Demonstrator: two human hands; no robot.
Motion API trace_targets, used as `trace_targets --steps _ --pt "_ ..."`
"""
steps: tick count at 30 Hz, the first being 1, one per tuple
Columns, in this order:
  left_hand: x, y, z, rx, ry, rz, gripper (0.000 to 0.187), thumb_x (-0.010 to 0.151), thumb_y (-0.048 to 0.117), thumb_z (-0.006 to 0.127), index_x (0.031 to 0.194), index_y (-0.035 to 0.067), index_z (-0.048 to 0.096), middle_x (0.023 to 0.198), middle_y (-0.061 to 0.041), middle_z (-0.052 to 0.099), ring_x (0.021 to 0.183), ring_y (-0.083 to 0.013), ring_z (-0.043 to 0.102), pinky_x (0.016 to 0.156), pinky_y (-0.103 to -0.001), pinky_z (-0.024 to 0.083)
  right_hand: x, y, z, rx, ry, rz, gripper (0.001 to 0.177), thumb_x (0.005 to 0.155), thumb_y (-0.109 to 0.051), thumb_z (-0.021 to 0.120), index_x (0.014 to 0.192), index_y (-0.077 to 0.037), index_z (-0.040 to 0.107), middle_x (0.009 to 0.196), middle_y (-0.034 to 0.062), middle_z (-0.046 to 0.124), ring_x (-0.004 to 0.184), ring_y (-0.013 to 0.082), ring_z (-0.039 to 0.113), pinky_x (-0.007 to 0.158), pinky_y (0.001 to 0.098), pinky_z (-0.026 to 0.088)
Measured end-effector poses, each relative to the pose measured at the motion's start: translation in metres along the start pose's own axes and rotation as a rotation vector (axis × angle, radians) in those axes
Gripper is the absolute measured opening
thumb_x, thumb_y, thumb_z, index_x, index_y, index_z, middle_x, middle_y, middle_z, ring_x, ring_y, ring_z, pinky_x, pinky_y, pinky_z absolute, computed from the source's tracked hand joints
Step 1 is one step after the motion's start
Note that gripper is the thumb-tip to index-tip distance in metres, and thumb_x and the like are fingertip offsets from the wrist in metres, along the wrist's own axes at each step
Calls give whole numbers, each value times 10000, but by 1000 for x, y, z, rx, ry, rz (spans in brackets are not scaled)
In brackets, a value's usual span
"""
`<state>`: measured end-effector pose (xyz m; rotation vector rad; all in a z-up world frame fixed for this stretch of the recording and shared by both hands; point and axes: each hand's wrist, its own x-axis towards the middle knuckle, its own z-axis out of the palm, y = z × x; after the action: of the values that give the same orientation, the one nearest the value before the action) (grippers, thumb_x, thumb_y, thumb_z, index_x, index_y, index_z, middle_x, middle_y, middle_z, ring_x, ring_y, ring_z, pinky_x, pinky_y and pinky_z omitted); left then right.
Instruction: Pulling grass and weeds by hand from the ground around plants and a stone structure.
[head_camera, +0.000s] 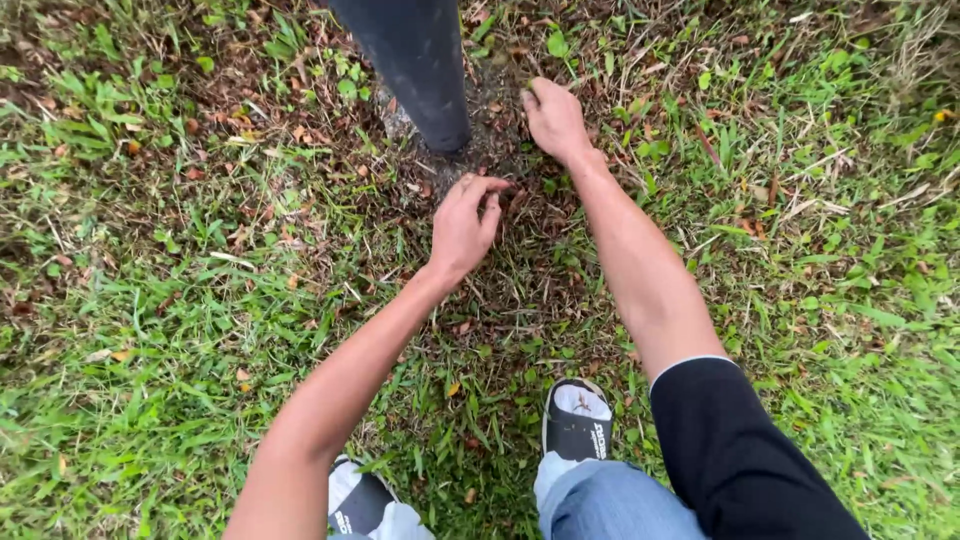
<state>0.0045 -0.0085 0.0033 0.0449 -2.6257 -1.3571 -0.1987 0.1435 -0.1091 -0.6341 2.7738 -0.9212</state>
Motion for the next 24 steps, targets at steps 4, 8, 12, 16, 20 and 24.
trace_targets --steps 4,8,12,16,20,24 --pt "-5 -6 -4 -39 -40 -122 190 976 96 608 1145 81 693 1102 -134 701 989 -297 695 910 -425 560 -42 6 -9 409 0 269 242 1087 -232 536 1008 -49 674 788 53 656 684 170 600 638 345 498" --pt "-11 -9 -4 28 -51 -88 198 976 116 616 1155 82 694 1083 -134 703 982 -310 687 896 -438 561 -79 24 -2 663 52 461 292 1079 -221 526 888 -75 692 660 -13 552 526 81 426 480 249 348" --pt "-16 -10 8 45 -194 -199 252 1003 185 607 1226 77 654 1150 -140 688 1032 -307 675 915 -444 540 -125 17 -22 1060 250 478 240 1048 -164 543 863 -87 675 704 -23 608 535 73 445 458 233 345" --pt "-18 -5 20 226 -235 36 540 924 325 710 1334 0 577 1254 -228 589 1141 -382 557 986 -504 447 -163 -2 -49 795 358 378 279 1063 -145 524 795 -114 596 664 -30 520 521 84 398 446 242 306" --pt "-32 -9 33 360 -265 76 609 898 395 737 1344 10 582 1232 -222 574 1145 -374 528 975 -494 438 -174 -64 -80 807 492 47 79 992 -73 498 946 -123 540 918 -42 532 760 101 504 691 268 468" --pt "-42 -14 43 334 -281 34 503 942 374 722 1295 35 609 1226 -215 580 1122 -365 538 969 -489 446 -162 -55 -67 1179 389 582 334 952 -80 377 918 -134 705 875 -40 682 691 56 532 662 238 479"
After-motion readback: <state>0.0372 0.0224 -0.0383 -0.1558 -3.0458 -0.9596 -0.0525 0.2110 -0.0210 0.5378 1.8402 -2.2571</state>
